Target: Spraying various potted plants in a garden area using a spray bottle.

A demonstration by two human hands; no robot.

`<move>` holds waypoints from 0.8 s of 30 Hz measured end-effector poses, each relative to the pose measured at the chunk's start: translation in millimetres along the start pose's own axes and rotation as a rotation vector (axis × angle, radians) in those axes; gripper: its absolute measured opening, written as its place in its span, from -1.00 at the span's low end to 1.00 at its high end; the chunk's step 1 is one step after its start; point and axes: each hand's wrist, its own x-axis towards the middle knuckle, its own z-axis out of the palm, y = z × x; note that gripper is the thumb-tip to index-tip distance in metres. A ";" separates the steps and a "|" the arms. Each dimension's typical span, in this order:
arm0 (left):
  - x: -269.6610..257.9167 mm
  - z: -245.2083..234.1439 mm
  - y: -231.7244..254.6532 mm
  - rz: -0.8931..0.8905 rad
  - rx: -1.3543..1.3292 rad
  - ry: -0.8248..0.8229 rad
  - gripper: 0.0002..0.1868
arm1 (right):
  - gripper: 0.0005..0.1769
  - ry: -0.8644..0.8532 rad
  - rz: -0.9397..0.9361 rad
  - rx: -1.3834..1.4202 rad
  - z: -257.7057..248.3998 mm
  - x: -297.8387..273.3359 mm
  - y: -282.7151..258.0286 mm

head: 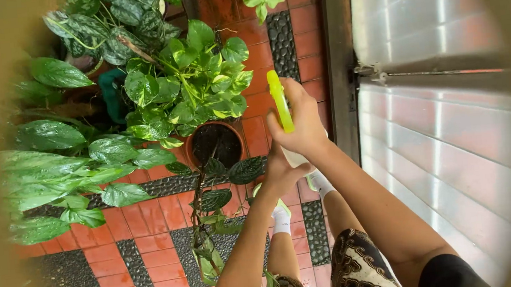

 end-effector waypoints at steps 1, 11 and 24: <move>6.0 -3.5 -6.1 -0.007 -0.002 0.005 0.05 | -0.48 -0.008 0.004 0.002 5.6 5.0 5.9; 65.2 -35.3 -36.9 -0.119 -0.005 -0.037 -0.11 | -0.59 -0.017 0.054 -0.037 46.3 54.8 65.4; 96.1 -37.9 -78.4 -0.138 -0.354 -0.048 -0.04 | -0.79 -0.090 0.186 -0.049 75.6 85.5 113.2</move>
